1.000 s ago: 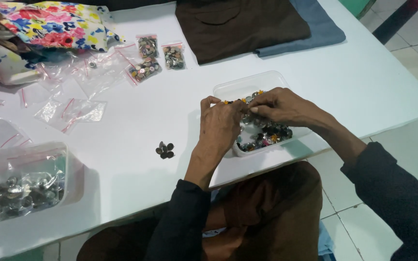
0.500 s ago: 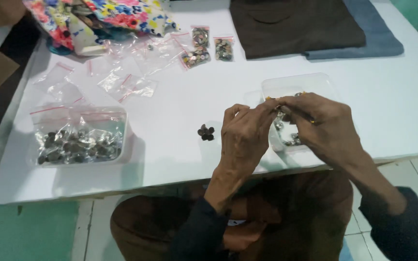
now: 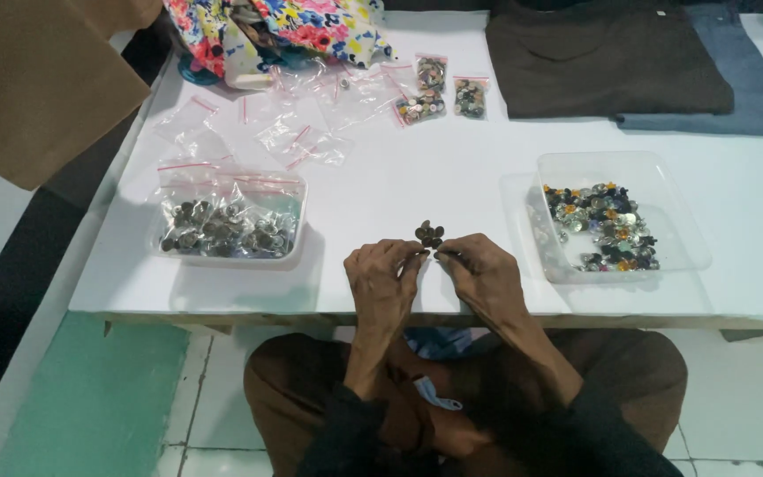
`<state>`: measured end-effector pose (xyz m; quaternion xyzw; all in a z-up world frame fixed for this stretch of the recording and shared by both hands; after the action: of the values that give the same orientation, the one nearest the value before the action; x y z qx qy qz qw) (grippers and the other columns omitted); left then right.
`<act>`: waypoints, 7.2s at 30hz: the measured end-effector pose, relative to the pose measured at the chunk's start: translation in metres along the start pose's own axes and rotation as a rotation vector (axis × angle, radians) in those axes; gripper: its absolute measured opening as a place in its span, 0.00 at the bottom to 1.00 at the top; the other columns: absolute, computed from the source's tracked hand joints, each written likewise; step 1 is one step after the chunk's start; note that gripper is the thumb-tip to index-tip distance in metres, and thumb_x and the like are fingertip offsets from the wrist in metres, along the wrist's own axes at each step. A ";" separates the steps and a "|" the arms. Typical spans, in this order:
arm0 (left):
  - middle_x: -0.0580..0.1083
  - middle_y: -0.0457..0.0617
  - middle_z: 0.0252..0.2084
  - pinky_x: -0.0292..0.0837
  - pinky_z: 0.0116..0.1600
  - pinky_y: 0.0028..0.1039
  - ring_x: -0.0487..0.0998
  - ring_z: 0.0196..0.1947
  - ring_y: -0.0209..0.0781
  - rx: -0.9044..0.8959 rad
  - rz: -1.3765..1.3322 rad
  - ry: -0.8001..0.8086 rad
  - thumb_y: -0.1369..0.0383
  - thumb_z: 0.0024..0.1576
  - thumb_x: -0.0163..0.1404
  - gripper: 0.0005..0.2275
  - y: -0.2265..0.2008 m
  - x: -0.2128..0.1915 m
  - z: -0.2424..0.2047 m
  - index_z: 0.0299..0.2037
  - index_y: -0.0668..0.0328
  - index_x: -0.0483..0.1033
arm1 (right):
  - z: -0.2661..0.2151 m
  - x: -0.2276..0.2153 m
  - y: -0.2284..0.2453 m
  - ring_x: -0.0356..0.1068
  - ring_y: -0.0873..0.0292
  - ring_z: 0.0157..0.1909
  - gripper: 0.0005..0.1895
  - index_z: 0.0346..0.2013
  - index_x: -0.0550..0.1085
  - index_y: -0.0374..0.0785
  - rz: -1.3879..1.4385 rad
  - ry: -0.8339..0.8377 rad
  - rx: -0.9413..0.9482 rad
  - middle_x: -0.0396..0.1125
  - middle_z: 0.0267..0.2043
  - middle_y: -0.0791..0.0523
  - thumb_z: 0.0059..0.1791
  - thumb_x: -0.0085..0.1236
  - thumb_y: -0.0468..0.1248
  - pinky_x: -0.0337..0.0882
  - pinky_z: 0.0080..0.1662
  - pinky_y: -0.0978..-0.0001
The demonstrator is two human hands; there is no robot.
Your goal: Sort small black buttons from a plastic container and place them into small zip-lock bags
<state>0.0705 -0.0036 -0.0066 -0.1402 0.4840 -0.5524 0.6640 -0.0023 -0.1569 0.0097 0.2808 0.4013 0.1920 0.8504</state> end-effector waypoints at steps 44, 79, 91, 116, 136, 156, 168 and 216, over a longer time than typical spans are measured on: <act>0.70 0.66 0.56 0.69 0.58 0.53 0.72 0.57 0.65 -0.025 0.267 -0.158 0.82 0.53 0.51 0.20 0.032 -0.017 0.072 0.57 0.71 0.69 | 0.115 0.091 0.040 0.76 0.43 0.40 0.09 0.47 0.79 0.40 -0.296 0.111 -0.300 0.71 0.41 0.49 0.55 0.54 0.36 0.77 0.39 0.56; 0.65 0.70 0.64 0.58 0.65 0.63 0.66 0.64 0.72 -0.026 0.038 -0.224 0.69 0.62 0.49 0.24 0.047 -0.017 0.087 0.68 0.69 0.59 | 0.145 0.046 0.026 0.75 0.39 0.43 0.14 0.43 0.74 0.38 0.007 0.257 0.046 0.74 0.34 0.48 0.61 0.42 0.42 0.73 0.43 0.46; 0.80 0.64 0.39 0.81 0.48 0.37 0.84 0.39 0.50 -0.400 -1.081 -0.007 0.71 0.58 0.58 0.11 0.012 0.000 0.057 0.48 0.68 0.77 | 0.107 -0.008 0.023 0.73 0.57 0.28 0.12 0.43 0.77 0.39 0.234 0.144 0.231 0.68 0.20 0.55 0.59 0.46 0.39 0.72 0.37 0.64; 0.80 0.64 0.31 0.83 0.47 0.37 0.79 0.34 0.41 -0.394 -0.866 -0.104 0.78 0.57 0.56 0.08 -0.049 -0.021 0.043 0.43 0.80 0.81 | 0.038 -0.016 0.082 0.77 0.49 0.37 0.19 0.55 0.75 0.33 -0.127 -0.197 -0.469 0.75 0.36 0.50 0.48 0.59 0.23 0.76 0.46 0.60; 0.81 0.61 0.30 0.82 0.32 0.29 0.82 0.28 0.39 -0.390 -0.715 -0.136 0.81 0.54 0.56 0.04 -0.048 -0.012 0.037 0.38 0.71 0.82 | 0.034 -0.032 0.067 0.77 0.48 0.49 0.29 0.65 0.69 0.40 0.133 -0.023 -0.140 0.78 0.42 0.47 0.49 0.60 0.26 0.76 0.51 0.53; 0.72 0.54 0.24 0.76 0.26 0.37 0.80 0.23 0.53 0.080 0.018 -0.151 0.79 0.52 0.49 0.05 -0.088 -0.027 0.038 0.37 0.61 0.74 | 0.038 -0.037 0.040 0.78 0.46 0.40 0.26 0.60 0.72 0.41 0.043 -0.073 -0.091 0.77 0.36 0.45 0.47 0.53 0.25 0.79 0.42 0.59; 0.72 0.59 0.21 0.73 0.25 0.35 0.79 0.21 0.56 0.021 -0.158 0.036 0.75 0.52 0.48 0.05 -0.083 -0.035 0.061 0.35 0.65 0.78 | 0.033 -0.046 0.075 0.74 0.45 0.56 0.10 0.45 0.77 0.49 -0.450 0.032 -0.578 0.68 0.59 0.50 0.52 0.53 0.34 0.75 0.51 0.56; 0.81 0.53 0.32 0.76 0.41 0.48 0.82 0.38 0.62 0.092 0.155 0.420 0.70 0.57 0.56 0.03 -0.035 -0.082 0.082 0.38 0.49 0.79 | 0.058 0.015 0.013 0.72 0.51 0.58 0.20 0.52 0.79 0.47 -0.537 0.615 -0.092 0.74 0.56 0.58 0.49 0.54 0.27 0.78 0.51 0.60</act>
<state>0.1214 0.0263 0.0994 0.0458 0.5951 -0.5385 0.5948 0.0514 -0.1578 0.0394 0.0571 0.6867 0.0562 0.7225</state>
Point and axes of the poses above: each hand's wrist, its own z-axis towards the middle knuckle, its own x-axis out of the palm, y = z × x, the point moved 6 cm from there along z, towards the middle knuckle
